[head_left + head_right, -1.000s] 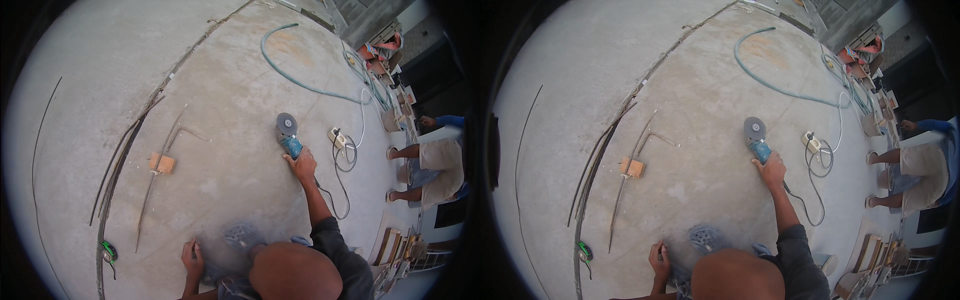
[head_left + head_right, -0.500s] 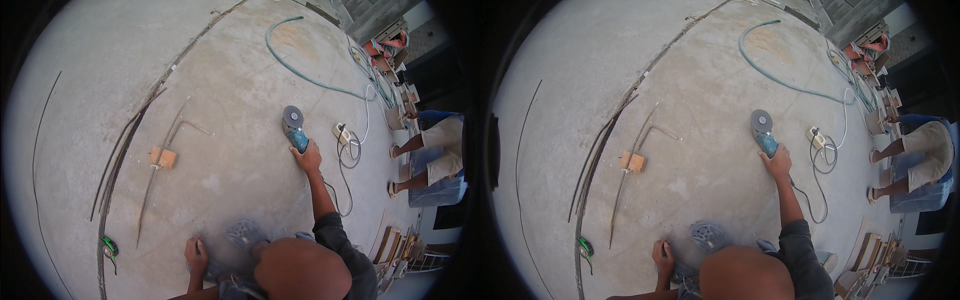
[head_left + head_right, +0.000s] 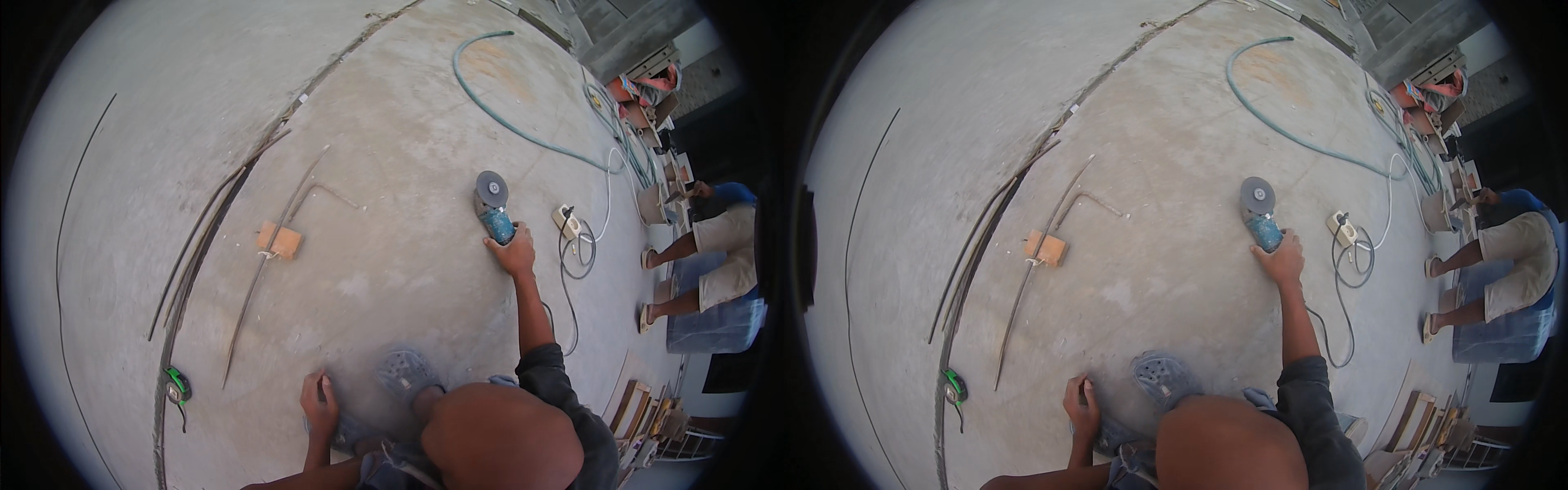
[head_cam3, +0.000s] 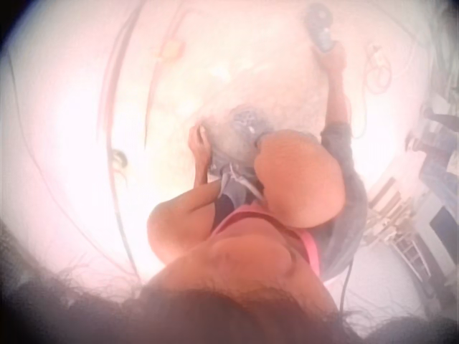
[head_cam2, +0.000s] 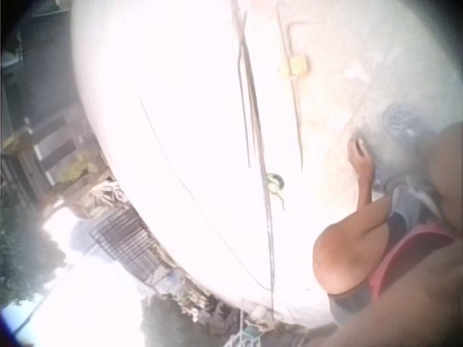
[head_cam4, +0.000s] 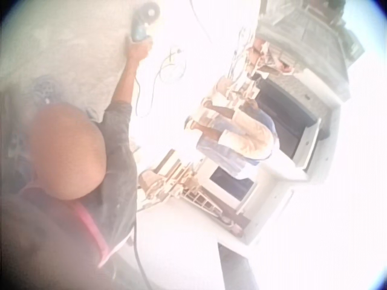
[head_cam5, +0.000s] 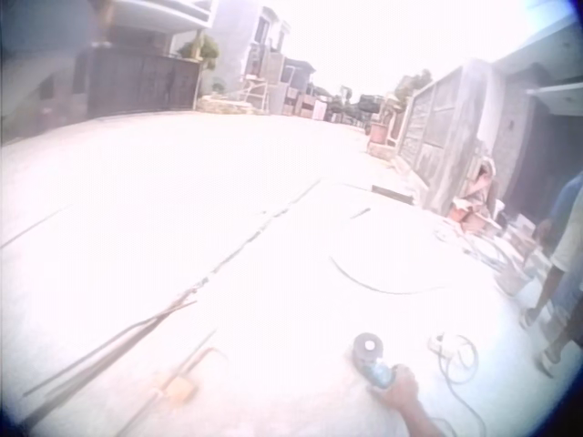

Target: The person measures and cuts metal rods using an angle grinder. They plug in the tool, position the rods on a brick, and cut them into smaller pieces. The person also uses a tape measure to verify lengths.

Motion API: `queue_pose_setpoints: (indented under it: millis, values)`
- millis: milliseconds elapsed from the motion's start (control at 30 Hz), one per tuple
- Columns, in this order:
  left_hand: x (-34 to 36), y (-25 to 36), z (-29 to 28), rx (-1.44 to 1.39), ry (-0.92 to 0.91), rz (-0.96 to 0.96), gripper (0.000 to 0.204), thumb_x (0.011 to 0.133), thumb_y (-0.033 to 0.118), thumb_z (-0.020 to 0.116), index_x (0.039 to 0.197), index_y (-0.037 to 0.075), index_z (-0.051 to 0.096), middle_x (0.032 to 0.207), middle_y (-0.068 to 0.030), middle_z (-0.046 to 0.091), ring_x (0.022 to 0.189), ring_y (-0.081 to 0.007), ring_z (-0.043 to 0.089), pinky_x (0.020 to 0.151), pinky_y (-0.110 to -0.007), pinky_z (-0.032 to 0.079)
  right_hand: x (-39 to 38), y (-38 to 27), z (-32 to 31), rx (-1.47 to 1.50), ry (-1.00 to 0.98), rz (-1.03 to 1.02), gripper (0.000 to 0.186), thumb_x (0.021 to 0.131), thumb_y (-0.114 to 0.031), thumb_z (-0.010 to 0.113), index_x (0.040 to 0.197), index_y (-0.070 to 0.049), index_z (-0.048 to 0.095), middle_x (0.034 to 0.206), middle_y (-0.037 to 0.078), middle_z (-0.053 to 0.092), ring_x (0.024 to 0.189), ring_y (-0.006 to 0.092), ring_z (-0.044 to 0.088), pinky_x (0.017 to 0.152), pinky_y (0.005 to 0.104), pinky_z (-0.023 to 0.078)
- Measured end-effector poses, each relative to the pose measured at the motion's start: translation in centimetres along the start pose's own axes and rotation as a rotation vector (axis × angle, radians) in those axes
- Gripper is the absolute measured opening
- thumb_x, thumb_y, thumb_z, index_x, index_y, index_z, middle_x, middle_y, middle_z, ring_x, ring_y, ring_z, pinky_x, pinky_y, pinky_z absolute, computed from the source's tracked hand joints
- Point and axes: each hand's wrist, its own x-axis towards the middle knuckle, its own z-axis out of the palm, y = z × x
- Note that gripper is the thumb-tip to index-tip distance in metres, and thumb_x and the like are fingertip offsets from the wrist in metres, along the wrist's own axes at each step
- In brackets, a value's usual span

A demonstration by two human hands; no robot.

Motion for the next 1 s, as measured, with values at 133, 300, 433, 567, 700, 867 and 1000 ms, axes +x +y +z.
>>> queue_pose_setpoints:
  millis: [133,300,433,567,700,867,1000]
  values:
    - [1.1,-0.2,-0.3,-0.118,0.175,-0.143,0.022,0.110,0.006,0.060,0.125,-0.006,0.071,0.104,-0.0184,0.072,0.092,-0.0331,0.071,0.087,-0.042,0.057,0.3,-0.4,-0.4,0.032,0.001,0.008,0.100,0.074,-0.056,0.096,0.148,-0.008,0.051,0.141,0.019,0.062,0.131,0.0415,0.062,0.104,0.0583,0.054]
    - [5.1,-3.0,-5.2,0.247,0.369,-0.067,0.031,0.106,0.004,0.064,0.136,-0.003,0.067,0.124,-0.0203,0.069,0.118,-0.0370,0.064,0.104,-0.048,0.051,-0.8,0.0,-0.1,-0.061,0.037,0.030,0.116,0.074,-0.057,0.096,0.162,-0.007,0.040,0.155,0.023,0.051,0.141,0.0449,0.054,0.109,0.0645,0.048]
    - [9.6,-6.1,-7.6,0.583,0.454,-0.005,0.053,0.101,0.008,0.072,0.152,0.003,0.057,0.142,-0.0181,0.063,0.139,-0.0386,0.050,0.118,-0.056,0.037,-5.3,-2.0,-1.3,-0.055,0.457,-0.023,0.107,0.086,-0.042,0.091,0.167,-0.005,0.031,0.162,0.026,0.040,0.146,0.0464,0.044,0.117,0.0644,0.039]
    - [12.3,-10.1,-8.7,0.584,0.336,-0.057,0.051,0.101,0.017,0.075,0.148,0.004,0.062,0.140,-0.0149,0.064,0.137,-0.0359,0.052,0.117,-0.057,0.036,-10.8,-5.4,-0.7,0.191,0.420,-0.311,0.091,0.091,-0.019,0.085,0.164,-0.001,0.034,0.161,0.026,0.043,0.149,0.0454,0.042,0.123,0.0620,0.032]
    - [14.9,-12.0,-7.5,0.575,0.306,0.053,0.030,0.102,0.021,0.075,0.127,0.005,0.072,0.120,-0.0119,0.071,0.121,-0.0328,0.063,0.106,-0.050,0.044,-14.2,-10.3,0.0,0.353,0.259,-0.511,0.081,0.090,-0.009,0.081,0.160,0.001,0.041,0.157,0.025,0.047,0.150,0.0441,0.042,0.125,0.0598,0.030]
    - [15.8,-11.8,-6.6,0.472,0.439,0.128,0.013,0.105,0.019,0.073,0.105,0.006,0.075,0.094,-0.0123,0.073,0.080,-0.0330,0.072,0.074,-0.043,0.055,-15.6,-16.1,-1.3,0.493,0.153,-0.769,0.072,0.089,-0.007,0.080,0.154,-0.001,0.050,0.150,0.023,0.055,0.146,0.0431,0.047,0.123,0.0579,0.033]
    - [13.4,-8.7,-8.4,0.418,0.448,0.186,0.008,0.104,0.017,0.073,0.102,0.009,0.074,0.090,-0.0106,0.070,0.072,-0.0360,0.068,0.065,-0.045,0.053,-14.8,-20.1,-5.4,0.497,0.099,-0.915,0.068,0.088,-0.007,0.081,0.151,-0.005,0.055,0.147,0.020,0.058,0.142,0.0412,0.051,0.121,0.0555,0.036]
